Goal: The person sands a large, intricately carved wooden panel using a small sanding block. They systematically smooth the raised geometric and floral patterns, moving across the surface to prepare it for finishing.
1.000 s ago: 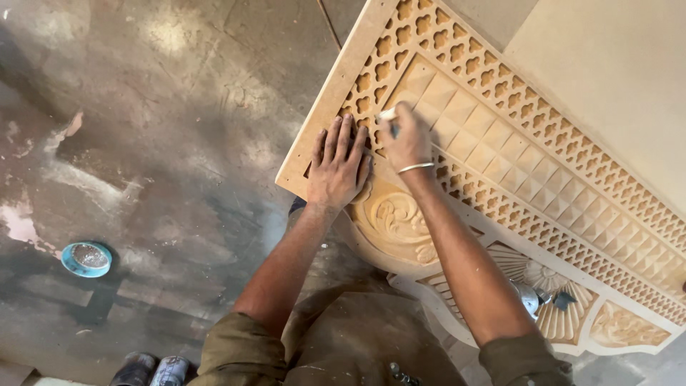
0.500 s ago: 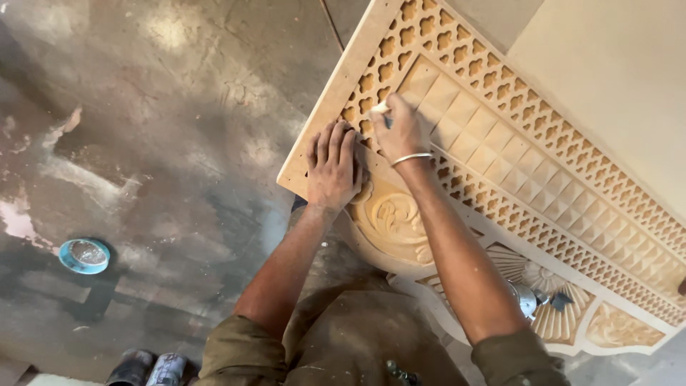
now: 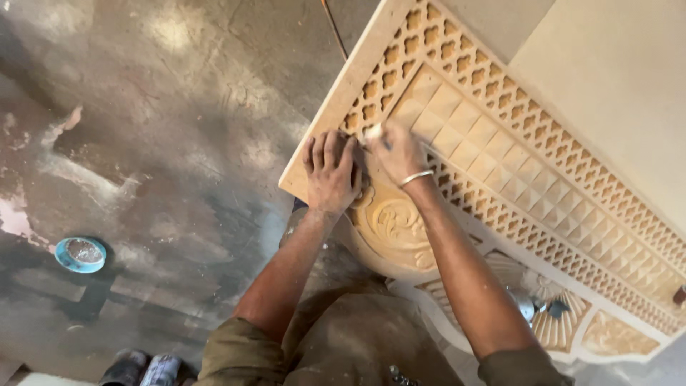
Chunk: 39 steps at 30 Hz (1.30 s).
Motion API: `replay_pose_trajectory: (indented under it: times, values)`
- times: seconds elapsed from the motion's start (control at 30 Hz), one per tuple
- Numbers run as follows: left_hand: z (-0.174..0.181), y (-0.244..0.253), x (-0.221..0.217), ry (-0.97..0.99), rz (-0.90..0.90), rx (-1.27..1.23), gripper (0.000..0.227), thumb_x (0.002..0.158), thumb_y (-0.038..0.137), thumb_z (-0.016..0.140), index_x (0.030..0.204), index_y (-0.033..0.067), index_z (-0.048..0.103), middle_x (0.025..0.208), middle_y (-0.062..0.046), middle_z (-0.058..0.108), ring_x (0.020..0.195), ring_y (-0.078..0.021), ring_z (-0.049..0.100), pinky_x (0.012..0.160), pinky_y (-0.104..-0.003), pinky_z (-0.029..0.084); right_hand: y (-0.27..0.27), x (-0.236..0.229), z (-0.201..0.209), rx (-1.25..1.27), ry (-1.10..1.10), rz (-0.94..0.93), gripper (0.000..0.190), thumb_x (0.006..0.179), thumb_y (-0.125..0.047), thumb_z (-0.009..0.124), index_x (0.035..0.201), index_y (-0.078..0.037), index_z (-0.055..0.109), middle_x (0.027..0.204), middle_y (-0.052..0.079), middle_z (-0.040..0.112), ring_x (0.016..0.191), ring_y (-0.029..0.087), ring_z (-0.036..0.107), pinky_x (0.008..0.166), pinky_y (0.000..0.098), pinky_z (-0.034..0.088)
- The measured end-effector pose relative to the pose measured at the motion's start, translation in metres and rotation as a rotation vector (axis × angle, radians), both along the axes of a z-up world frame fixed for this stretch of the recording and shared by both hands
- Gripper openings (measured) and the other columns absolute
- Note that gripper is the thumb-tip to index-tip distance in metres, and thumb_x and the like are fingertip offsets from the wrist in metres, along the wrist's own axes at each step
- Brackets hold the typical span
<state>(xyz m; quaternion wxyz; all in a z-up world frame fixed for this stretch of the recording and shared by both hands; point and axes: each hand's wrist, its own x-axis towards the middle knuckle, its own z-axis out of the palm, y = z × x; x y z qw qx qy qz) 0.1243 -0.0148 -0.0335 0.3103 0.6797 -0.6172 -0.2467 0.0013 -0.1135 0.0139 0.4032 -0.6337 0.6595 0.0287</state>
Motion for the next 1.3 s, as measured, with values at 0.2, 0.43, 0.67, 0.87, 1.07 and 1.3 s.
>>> replay_pose_trajectory:
  times: [0.2,0.43,0.67,0.87,1.07,1.3]
  values:
    - [-0.001,0.0,-0.001,0.051,0.087,-0.011,0.061,0.08,0.018,0.073,0.134,0.0005,0.051,0.146,-0.02,0.045,0.143,-0.0387,0.037,0.125,-0.056,0.021,-0.017,0.017,-0.011,-0.258,0.157,0.076,0.026,0.094,-0.025,0.073,0.103,-0.005,0.058,0.083,0.015,0.072,0.078,0.036,0.069,0.065,0.0458,0.051]
    - [-0.005,0.004,-0.005,0.076,0.125,-0.028,0.063,0.081,0.014,0.071,0.139,0.0024,0.049,0.151,-0.017,0.044,0.148,-0.0357,0.036,0.127,-0.054,0.021,-0.014,0.027,-0.016,-0.368,0.087,-0.038,0.026,0.091,-0.022,0.073,0.099,-0.005,0.055,0.084,0.015,0.069,0.072,0.029,0.072,0.063,0.0415,0.055]
    - [-0.004,0.006,-0.002,0.124,0.142,-0.027,0.073,0.079,0.009,0.064,0.147,-0.0003,0.042,0.153,-0.019,0.042,0.149,-0.0359,0.034,0.128,-0.053,0.02,-0.011,0.026,-0.017,-0.153,-0.204,-0.228,0.021,0.097,-0.01,0.067,0.103,0.0,0.051,0.08,0.009,0.071,0.061,0.018,0.068,0.054,0.0334,0.053]
    - [-0.004,-0.005,0.001,0.123,0.121,-0.023,0.076,0.078,0.008,0.063,0.15,-0.0007,0.039,0.154,-0.018,0.042,0.149,-0.0342,0.035,0.128,-0.052,0.02,-0.019,0.027,0.002,0.083,-0.023,-0.084,0.017,0.095,-0.013,0.07,0.111,-0.008,0.066,0.079,0.005,0.075,0.059,0.011,0.069,0.052,0.0278,0.054]
    - [0.001,-0.003,0.002,0.084,0.133,-0.022,0.075,0.081,0.007,0.064,0.152,0.0015,0.041,0.156,-0.016,0.043,0.151,-0.0323,0.035,0.13,-0.05,0.02,0.004,0.015,0.011,-0.487,-0.026,0.215,0.021,0.09,-0.008,0.073,0.109,-0.004,0.063,0.094,0.018,0.072,0.082,0.033,0.068,0.072,0.0414,0.054]
    - [-0.001,0.001,0.0,0.107,0.119,-0.02,0.073,0.081,0.012,0.062,0.149,-0.0018,0.04,0.153,-0.019,0.043,0.148,-0.0353,0.034,0.126,-0.053,0.018,0.022,0.009,0.013,-0.492,0.106,0.163,0.014,0.101,-0.011,0.065,0.114,-0.007,0.068,0.103,0.016,0.073,0.094,0.037,0.071,0.083,0.0471,0.055]
